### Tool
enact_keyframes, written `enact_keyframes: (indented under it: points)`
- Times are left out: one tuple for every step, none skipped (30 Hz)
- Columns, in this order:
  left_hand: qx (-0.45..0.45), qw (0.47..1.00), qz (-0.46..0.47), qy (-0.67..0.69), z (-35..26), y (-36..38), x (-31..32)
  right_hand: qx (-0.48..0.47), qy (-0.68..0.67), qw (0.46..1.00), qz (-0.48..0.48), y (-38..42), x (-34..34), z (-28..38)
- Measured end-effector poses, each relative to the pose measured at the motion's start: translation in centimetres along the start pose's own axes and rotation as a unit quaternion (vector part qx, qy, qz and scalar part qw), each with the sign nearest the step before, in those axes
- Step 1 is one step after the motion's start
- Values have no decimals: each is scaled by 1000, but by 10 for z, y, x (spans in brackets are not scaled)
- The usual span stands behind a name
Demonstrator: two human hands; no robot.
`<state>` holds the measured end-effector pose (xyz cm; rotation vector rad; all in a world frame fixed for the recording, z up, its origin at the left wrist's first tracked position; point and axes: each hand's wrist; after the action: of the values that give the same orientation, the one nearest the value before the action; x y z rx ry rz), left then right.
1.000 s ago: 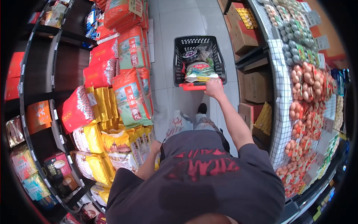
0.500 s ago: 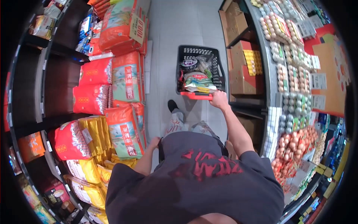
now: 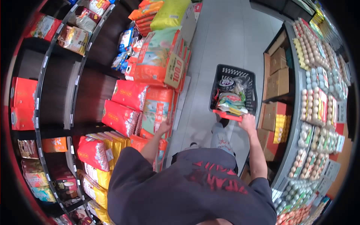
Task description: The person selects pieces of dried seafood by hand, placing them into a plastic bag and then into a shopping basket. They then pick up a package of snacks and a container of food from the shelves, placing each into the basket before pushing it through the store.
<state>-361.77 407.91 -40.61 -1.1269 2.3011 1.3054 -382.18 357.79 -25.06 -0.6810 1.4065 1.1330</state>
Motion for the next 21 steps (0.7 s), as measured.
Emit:
enact_keyframes:
  points:
    - [-25,1000,-18,0,2,-8,12,-6,8,1000,-1,-31,-10,-12]
    - [-61,998,12,-2,-36,13,6,-1,34,999,7,-58,-16,-21]
    - [-87,995,23,42,-44,16,17,9,32,998,45,-88,-24,-30]
    - [-122,991,44,42,-51,16,32,11,32,997,64,-115,-36,-37]
    - [-57,996,71,12,-48,9,47,13,33,996,81,-144,-51,-41]
    - [-113,980,143,82,-86,18,44,19,24,996,87,-172,-62,-46]
    - [-90,976,182,75,-100,11,50,27,16,995,96,-196,-70,-52]
    - [-64,971,219,71,-104,2,60,20,14,996,87,-220,-78,-59]
    - [-14,973,216,78,-108,-12,69,19,18,996,90,-245,-87,-64]
    - [35,973,210,86,-119,-30,75,30,12,995,96,-273,-97,-69]
    - [41,974,205,93,-140,-49,77,39,6,994,105,-300,-106,-73]
    - [30,981,180,68,-163,-66,76,35,13,994,99,-328,-114,-78]
    - [16,987,156,43,-185,-82,73,42,10,994,103,-353,-118,-84]
    - [20,987,151,49,-209,-106,70,49,8,993,105,-381,-122,-91]
    - [11,985,173,1,-238,-140,63,42,13,995,94,-413,-131,-99]
    - [-1,980,195,-50,-265,-173,53,47,14,996,78,-440,-135,-105]
    - [16,975,187,-122,-295,-208,46,52,12,996,68,-461,-137,-108]
    - [32,964,179,-194,-338,-249,36,48,10,997,66,-487,-142,-112]
    - [98,972,138,-160,-406,-272,3,44,6,997,61,-511,-147,-119]
    - [148,977,88,-125,-458,-307,-15,40,0,998,54,-538,-155,-122]
    - [252,963,13,-97,-509,-343,-33,35,0,998,52,-565,-166,-122]
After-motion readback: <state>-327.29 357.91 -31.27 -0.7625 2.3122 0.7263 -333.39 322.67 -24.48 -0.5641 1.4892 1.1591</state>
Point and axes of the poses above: each hand's wrist, its own y-axis away from the middle knuckle, its own x-axis out of the palm, z = x × y
